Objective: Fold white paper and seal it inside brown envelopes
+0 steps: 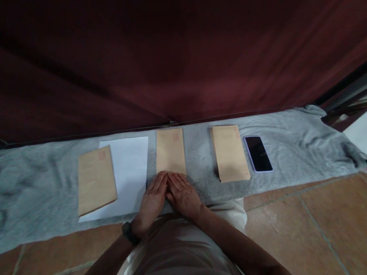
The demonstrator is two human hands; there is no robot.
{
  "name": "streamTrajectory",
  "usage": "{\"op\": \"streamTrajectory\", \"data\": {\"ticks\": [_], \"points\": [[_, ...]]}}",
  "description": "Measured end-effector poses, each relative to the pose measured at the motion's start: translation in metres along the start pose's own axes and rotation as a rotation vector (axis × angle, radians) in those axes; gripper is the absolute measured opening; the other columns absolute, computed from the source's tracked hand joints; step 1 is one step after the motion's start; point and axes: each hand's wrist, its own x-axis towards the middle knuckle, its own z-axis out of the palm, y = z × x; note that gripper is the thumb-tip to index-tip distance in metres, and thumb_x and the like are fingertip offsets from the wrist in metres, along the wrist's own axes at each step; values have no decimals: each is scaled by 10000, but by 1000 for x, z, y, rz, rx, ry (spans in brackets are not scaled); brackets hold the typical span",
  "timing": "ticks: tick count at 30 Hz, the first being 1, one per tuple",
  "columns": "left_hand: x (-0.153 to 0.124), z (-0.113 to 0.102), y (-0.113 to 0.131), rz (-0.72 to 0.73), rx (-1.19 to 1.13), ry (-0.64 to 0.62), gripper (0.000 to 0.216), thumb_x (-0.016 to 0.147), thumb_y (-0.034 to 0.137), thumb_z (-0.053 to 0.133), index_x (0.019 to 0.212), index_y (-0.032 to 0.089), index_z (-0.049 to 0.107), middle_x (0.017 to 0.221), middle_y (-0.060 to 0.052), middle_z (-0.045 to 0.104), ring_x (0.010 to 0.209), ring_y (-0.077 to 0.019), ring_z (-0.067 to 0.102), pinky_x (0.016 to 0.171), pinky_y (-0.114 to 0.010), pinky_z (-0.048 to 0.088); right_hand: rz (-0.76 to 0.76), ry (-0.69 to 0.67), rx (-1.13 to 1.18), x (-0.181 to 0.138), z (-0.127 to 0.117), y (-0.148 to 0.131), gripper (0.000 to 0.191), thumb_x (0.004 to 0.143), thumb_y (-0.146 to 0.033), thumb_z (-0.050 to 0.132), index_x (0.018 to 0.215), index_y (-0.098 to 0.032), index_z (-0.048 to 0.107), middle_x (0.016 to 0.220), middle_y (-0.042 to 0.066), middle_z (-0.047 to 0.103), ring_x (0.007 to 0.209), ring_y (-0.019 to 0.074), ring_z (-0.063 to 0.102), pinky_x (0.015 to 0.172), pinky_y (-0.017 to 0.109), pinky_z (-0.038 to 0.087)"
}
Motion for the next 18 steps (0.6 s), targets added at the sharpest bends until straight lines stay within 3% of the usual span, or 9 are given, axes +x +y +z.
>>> {"op": "streamTrajectory", "data": {"ticks": [9, 18], "points": [[-10, -4, 7, -31, -4, 18, 547, 1020, 237, 378, 1545, 89, 421, 1600, -169, 445, 1531, -270, 343, 1244, -461, 354, 27, -18, -65, -8, -3, 3, 648, 1063, -452, 437, 1575, -61, 366, 1621, 182, 405, 1536, 272, 339, 1271, 474, 310], [-23, -2, 9, -117, 37, 69, 610, 1043, 367, 404, 1581, 85, 350, 1627, -194, 386, 1539, -301, 319, 1245, -503, 336, 72, 35, -86, -26, -10, 13, 651, 1063, -408, 443, 1609, -85, 293, 1628, 185, 391, 1532, 282, 347, 1252, 506, 338]]}}
